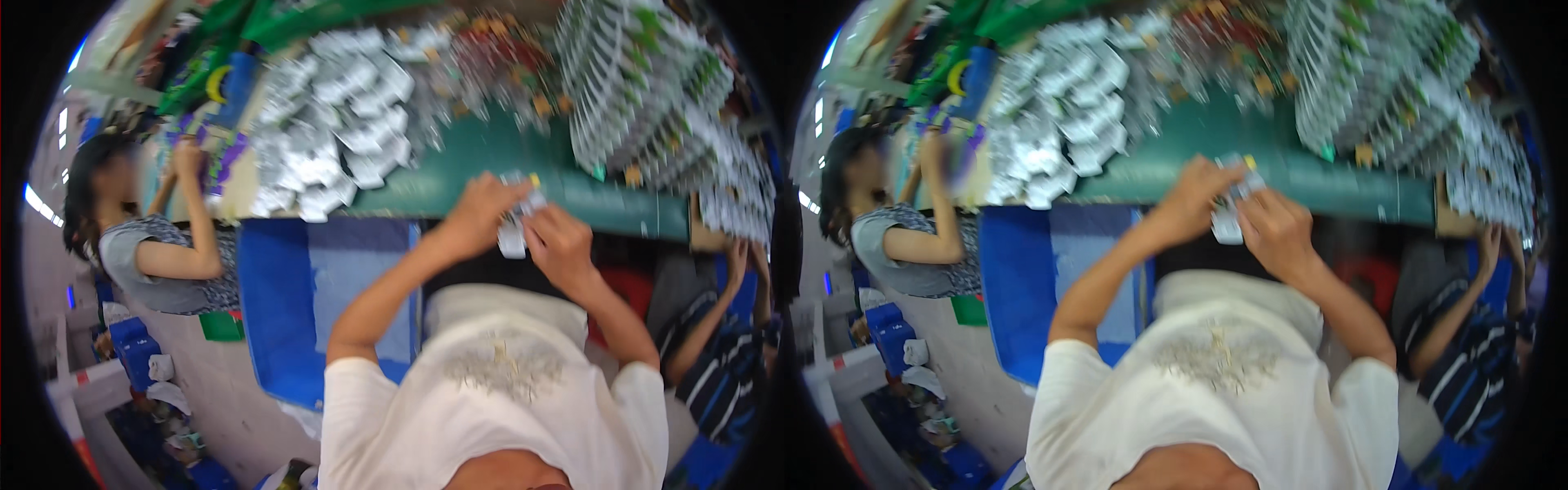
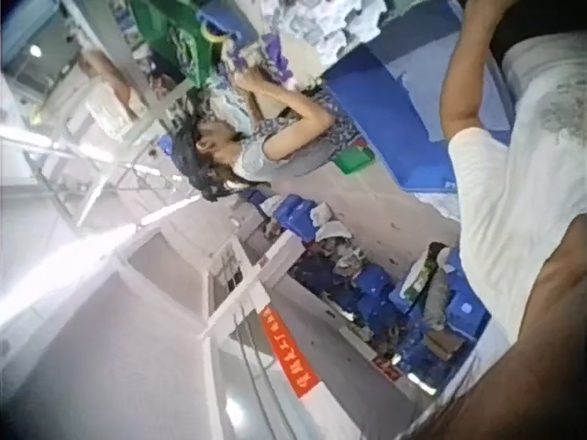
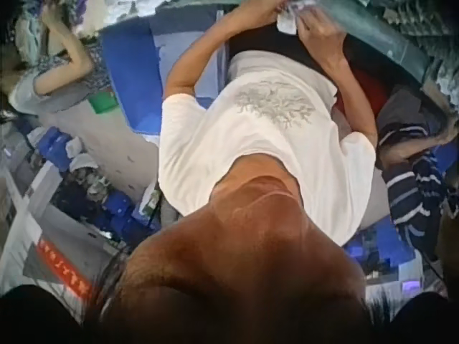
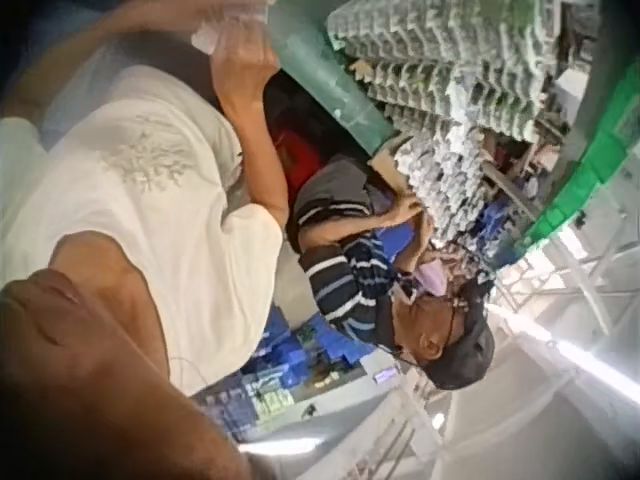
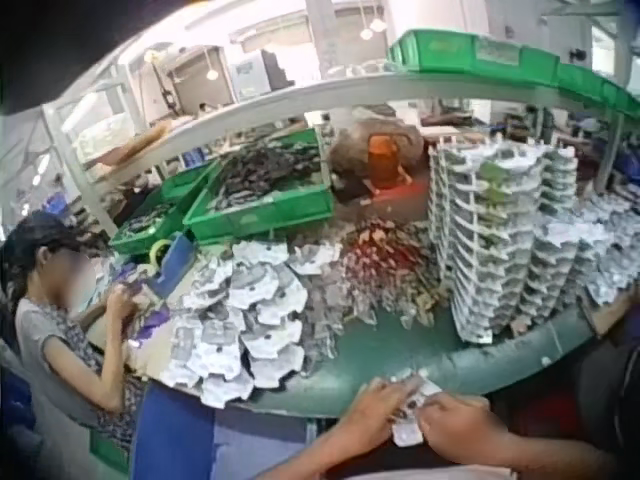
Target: Assembling small plastic components on a production line workbench.
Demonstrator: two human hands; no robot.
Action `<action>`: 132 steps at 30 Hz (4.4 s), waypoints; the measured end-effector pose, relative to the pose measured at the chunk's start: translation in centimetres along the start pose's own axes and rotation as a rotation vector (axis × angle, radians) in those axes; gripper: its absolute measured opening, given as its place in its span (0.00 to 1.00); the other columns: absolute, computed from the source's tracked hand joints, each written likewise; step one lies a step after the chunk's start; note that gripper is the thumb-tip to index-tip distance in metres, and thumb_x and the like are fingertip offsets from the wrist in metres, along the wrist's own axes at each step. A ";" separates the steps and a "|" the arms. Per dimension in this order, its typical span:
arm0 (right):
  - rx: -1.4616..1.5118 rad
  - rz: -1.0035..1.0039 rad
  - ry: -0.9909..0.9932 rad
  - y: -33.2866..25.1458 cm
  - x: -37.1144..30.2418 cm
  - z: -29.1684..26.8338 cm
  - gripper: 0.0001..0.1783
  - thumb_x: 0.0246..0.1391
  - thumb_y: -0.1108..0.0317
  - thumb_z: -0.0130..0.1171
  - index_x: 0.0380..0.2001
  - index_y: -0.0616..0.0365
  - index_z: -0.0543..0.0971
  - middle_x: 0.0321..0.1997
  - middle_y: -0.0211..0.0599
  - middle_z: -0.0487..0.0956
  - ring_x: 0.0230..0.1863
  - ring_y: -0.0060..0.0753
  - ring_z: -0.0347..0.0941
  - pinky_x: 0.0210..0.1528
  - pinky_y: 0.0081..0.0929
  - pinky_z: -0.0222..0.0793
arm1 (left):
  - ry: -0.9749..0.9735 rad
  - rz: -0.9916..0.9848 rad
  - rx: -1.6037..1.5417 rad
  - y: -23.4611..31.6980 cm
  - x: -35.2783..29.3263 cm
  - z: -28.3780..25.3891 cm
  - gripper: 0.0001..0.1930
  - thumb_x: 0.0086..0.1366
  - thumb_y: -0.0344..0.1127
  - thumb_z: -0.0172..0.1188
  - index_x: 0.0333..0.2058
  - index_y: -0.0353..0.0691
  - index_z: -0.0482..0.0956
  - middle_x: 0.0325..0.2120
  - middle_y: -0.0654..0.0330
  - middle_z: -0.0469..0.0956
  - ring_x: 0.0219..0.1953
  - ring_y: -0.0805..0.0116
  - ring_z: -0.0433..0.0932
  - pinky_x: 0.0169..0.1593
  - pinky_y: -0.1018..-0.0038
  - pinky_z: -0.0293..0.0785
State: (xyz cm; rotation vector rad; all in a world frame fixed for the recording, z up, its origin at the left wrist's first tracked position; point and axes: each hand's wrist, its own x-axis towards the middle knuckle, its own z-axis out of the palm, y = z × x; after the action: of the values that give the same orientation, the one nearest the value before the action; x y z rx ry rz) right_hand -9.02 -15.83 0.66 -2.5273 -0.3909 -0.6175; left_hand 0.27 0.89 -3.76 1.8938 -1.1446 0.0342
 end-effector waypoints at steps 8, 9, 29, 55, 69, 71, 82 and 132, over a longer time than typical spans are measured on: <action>0.264 0.095 -0.061 1.7 -1.6 -1.1 0.22 0.39 0.80 0.64 0.44 0.61 0.82 0.44 0.45 0.80 0.36 0.41 0.80 0.37 0.31 0.77 | -0.152 -0.119 -0.096 -0.6 -0.4 -1.1 0.30 0.61 0.16 0.49 0.63 0.40 0.69 0.50 0.59 0.79 0.47 0.55 0.70 0.55 0.65 0.65; 0.282 0.126 -0.015 2.1 -2.1 -1.4 0.22 0.40 0.81 0.64 0.44 0.61 0.82 0.43 0.45 0.80 0.35 0.40 0.80 0.35 0.30 0.77 | -0.149 -0.113 -0.099 -0.6 -0.5 -0.9 0.30 0.61 0.16 0.49 0.63 0.40 0.68 0.50 0.59 0.80 0.46 0.55 0.71 0.55 0.64 0.65; 0.301 0.674 0.566 10.0 -2.4 -20.8 0.07 0.61 0.75 0.55 0.43 0.57 0.74 0.24 0.16 0.70 0.23 0.06 0.62 0.24 0.12 0.56 | 0.039 -0.238 -0.170 -0.4 1.9 -0.6 0.19 0.62 0.20 0.60 0.53 0.34 0.76 0.40 0.54 0.82 0.35 0.64 0.79 0.42 0.71 0.76; 0.237 0.762 0.735 31.7 -4.2 -28.8 0.20 0.65 0.56 0.59 0.53 0.57 0.78 0.26 0.23 0.72 0.22 0.12 0.64 0.23 0.12 0.60 | 0.152 -0.058 -0.043 -1.3 2.1 1.2 0.09 0.60 0.21 0.61 0.39 0.32 0.81 0.34 0.52 0.82 0.35 0.54 0.79 0.41 0.66 0.75; 0.348 0.421 -0.017 4.3 10.8 2.7 0.15 0.57 0.71 0.63 0.45 0.68 0.78 0.37 0.46 0.82 0.26 0.33 0.80 0.27 0.23 0.72 | 0.163 -0.077 -0.051 -1.2 0.9 0.7 0.10 0.56 0.21 0.64 0.38 0.34 0.82 0.32 0.55 0.81 0.32 0.56 0.77 0.37 0.66 0.74; 0.423 0.637 0.075 7.3 12.3 7.2 0.17 0.62 0.66 0.60 0.50 0.67 0.77 0.42 0.42 0.83 0.32 0.24 0.80 0.28 0.19 0.74 | 0.143 -0.057 -0.046 -1.4 1.0 0.8 0.11 0.55 0.21 0.64 0.38 0.34 0.81 0.31 0.55 0.79 0.32 0.56 0.76 0.38 0.65 0.74; 0.399 0.225 0.161 3.0 17.2 3.8 0.07 0.54 0.72 0.60 0.32 0.64 0.84 0.22 0.38 0.80 0.21 0.21 0.74 0.25 0.23 0.68 | 0.210 -0.031 -0.059 -1.6 0.6 0.4 0.09 0.54 0.20 0.64 0.35 0.33 0.82 0.31 0.54 0.80 0.33 0.56 0.78 0.37 0.65 0.75; 0.676 0.255 -0.056 1.0 3.9 -0.2 0.07 0.49 0.81 0.66 0.34 0.62 0.84 0.32 0.31 0.80 0.23 0.13 0.68 0.23 0.16 0.61 | 0.464 -0.356 -0.343 5.0 -0.1 -2.4 0.12 0.57 0.26 0.70 0.41 0.36 0.84 0.29 0.60 0.81 0.30 0.75 0.79 0.35 0.78 0.76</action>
State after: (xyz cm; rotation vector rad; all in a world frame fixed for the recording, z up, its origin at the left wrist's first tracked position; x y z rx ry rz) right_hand -5.36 -16.12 2.35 -1.9023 -0.2355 -0.2536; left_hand -2.42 1.78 1.02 1.6392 -0.4595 0.0705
